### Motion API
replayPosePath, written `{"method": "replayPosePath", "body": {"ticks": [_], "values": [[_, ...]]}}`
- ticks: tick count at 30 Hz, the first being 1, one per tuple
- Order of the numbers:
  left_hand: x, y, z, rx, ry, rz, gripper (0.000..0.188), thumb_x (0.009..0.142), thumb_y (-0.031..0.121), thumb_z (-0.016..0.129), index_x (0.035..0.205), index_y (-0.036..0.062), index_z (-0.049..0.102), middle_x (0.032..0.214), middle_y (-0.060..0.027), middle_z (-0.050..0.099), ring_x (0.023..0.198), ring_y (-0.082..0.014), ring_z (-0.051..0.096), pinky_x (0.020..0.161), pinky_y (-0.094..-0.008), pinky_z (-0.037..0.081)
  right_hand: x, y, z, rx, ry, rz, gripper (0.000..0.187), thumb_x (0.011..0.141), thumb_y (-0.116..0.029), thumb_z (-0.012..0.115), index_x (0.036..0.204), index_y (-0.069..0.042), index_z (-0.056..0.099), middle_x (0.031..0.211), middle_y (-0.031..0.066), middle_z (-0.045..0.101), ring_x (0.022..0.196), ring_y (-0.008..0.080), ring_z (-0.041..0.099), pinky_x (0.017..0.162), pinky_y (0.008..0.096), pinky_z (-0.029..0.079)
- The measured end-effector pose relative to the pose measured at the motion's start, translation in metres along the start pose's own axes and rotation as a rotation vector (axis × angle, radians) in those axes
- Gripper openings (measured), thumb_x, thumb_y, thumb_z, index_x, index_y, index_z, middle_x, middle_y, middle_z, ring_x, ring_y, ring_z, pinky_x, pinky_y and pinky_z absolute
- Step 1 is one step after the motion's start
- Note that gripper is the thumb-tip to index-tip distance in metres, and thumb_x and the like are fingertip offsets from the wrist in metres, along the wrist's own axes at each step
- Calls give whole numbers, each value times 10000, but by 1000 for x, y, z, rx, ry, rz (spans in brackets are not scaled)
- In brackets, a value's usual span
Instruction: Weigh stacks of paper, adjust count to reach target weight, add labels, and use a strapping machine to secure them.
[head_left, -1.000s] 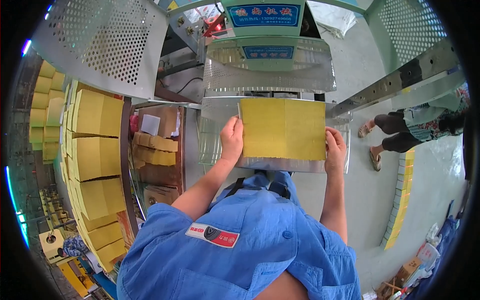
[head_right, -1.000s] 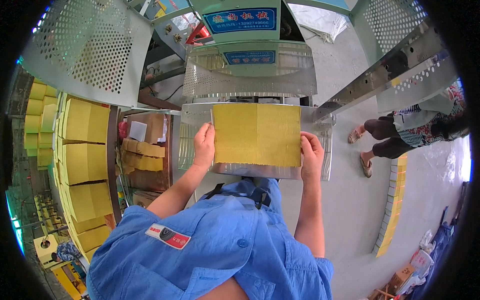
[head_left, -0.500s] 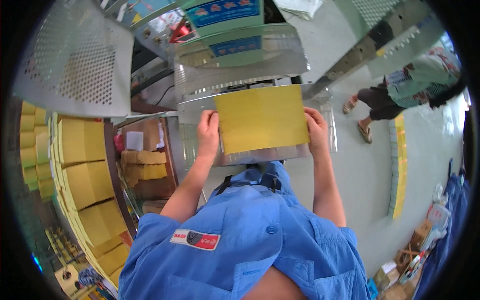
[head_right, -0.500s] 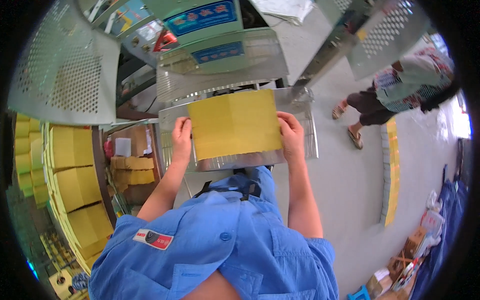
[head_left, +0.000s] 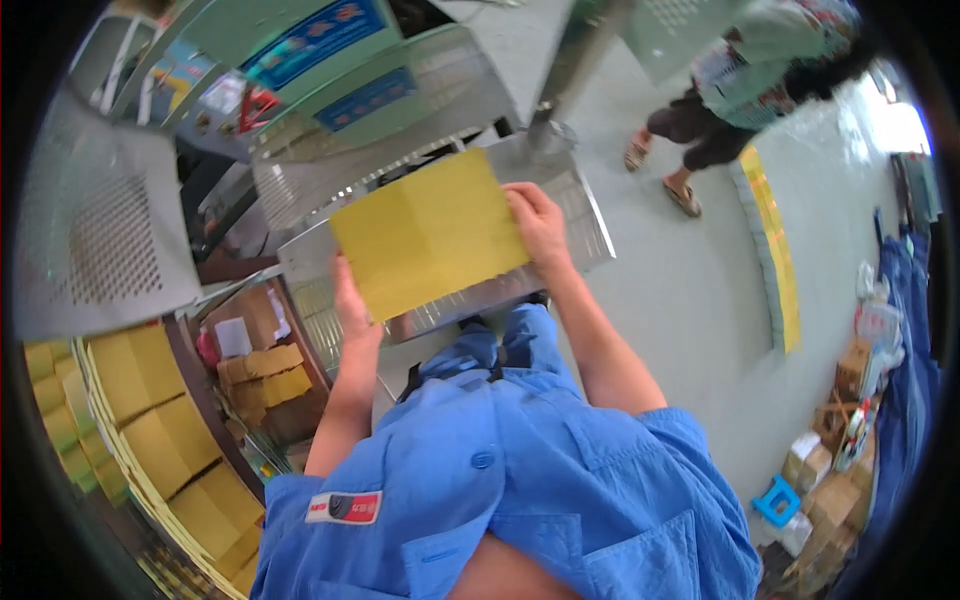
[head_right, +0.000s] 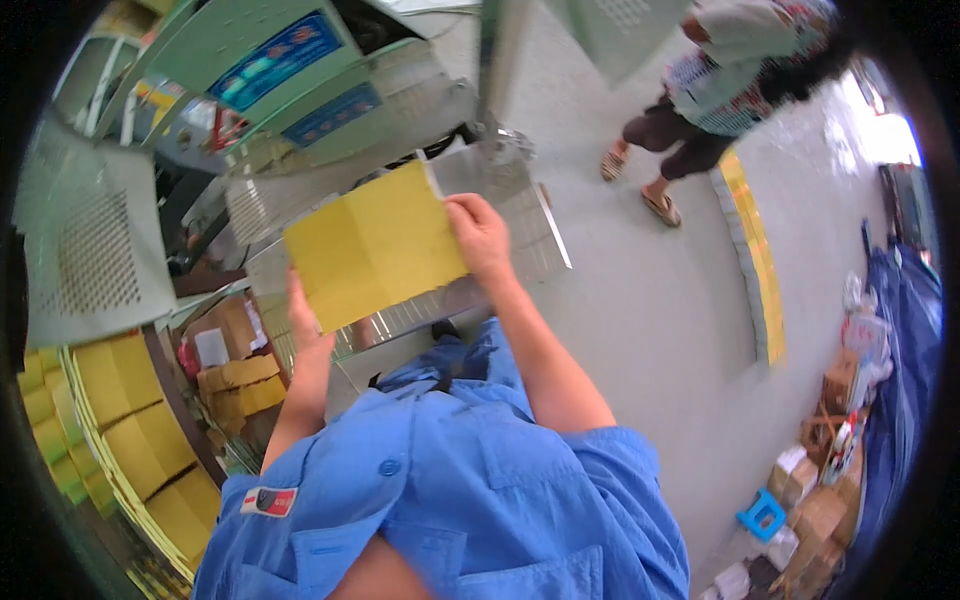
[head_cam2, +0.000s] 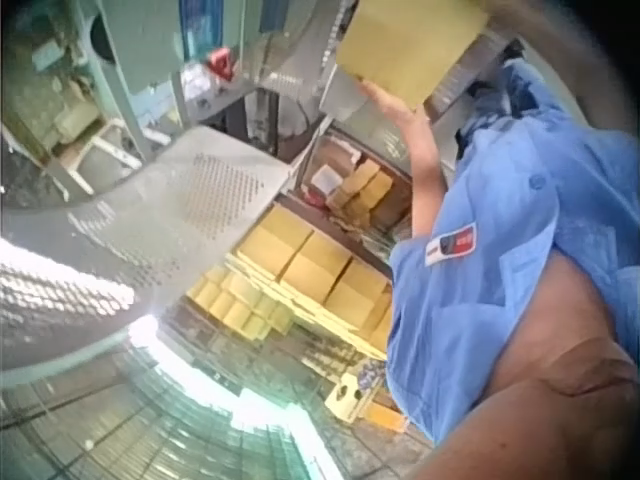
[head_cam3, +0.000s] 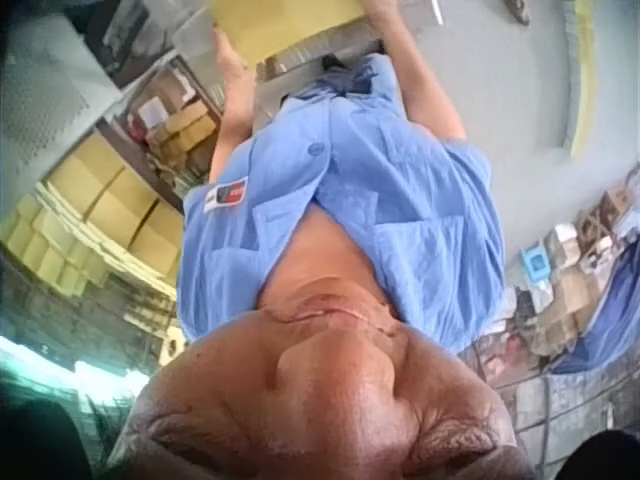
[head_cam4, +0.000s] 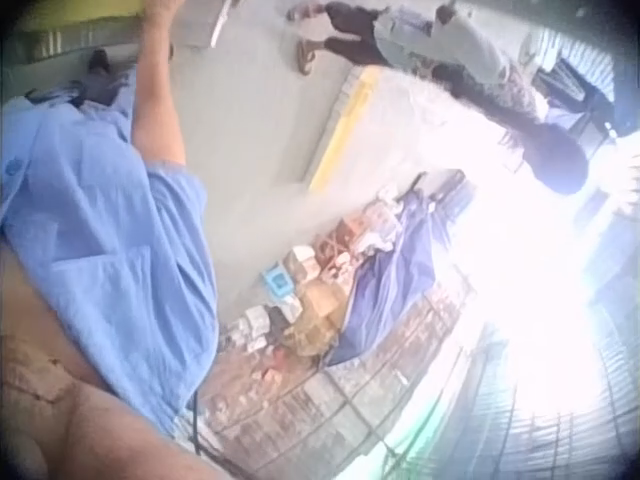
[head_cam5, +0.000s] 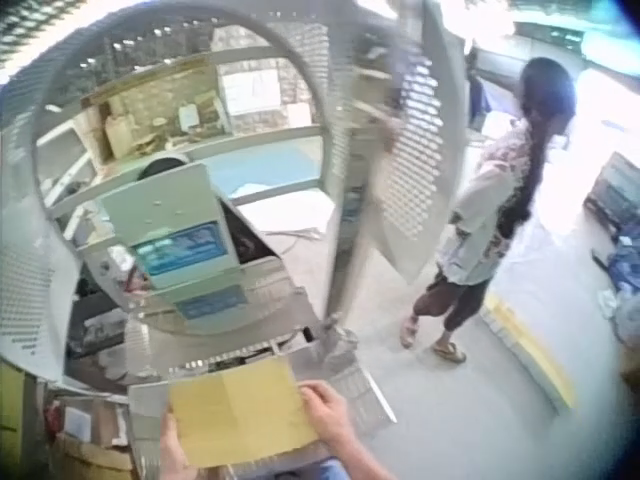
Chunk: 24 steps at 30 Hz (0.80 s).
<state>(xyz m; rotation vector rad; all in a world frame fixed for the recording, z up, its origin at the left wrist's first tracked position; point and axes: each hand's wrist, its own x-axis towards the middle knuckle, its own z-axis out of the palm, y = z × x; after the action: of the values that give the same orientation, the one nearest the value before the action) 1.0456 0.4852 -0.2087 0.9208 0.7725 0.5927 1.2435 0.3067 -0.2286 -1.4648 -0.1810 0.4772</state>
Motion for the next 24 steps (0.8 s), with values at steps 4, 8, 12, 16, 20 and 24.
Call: {"method": "replayPosePath", "body": {"ticks": [4,8,12,16,20,24], "values": [[-1,1,-14,-93,16,-125,526,1031,452,365,1397,81,434,1360,-72,509,1242,-233,496,1035,-375,406,3,10,13,-64,-12,-50,219,929,-195,574,1066,-37,638,931,62,646,853,157,595,791,288,482],[-5,11,-10,-57,37,-73,541,1028,461,361,1387,65,444,1350,-75,517,1238,-237,498,1037,-383,400,0,3,12,89,-180,71,338,970,-223,533,1256,-42,547,1161,70,610,1051,142,556,916,274,437],[-6,-3,-8,-73,116,-37,548,1019,473,374,1362,56,467,1321,-71,538,1217,-229,510,1019,-374,410,-4,12,3,196,-286,142,466,977,-296,539,1395,-100,471,1309,112,558,1179,166,518,1000,281,399],[-11,-16,3,-160,75,-44,542,1016,467,383,1351,52,475,1306,-63,550,1203,-220,519,1008,-365,418,-11,-1,-7,278,-320,187,486,987,-280,525,1422,-79,443,1367,84,511,1220,169,484,1029,287,376],[-11,-15,18,-237,142,-8,472,1022,404,379,1291,46,528,1221,-75,600,1138,-212,564,988,-355,433,0,-22,6,359,-341,278,508,996,-275,496,1431,-25,413,1409,81,470,1277,185,442,1068,301,346],[21,-2,48,-220,30,114,435,1017,366,403,1315,65,502,1241,-56,574,1167,-184,537,1003,-338,412,36,-37,7,277,-331,192,533,1014,-316,418,1445,-8,367,1443,100,436,1326,214,413,1102,344,330]]}}
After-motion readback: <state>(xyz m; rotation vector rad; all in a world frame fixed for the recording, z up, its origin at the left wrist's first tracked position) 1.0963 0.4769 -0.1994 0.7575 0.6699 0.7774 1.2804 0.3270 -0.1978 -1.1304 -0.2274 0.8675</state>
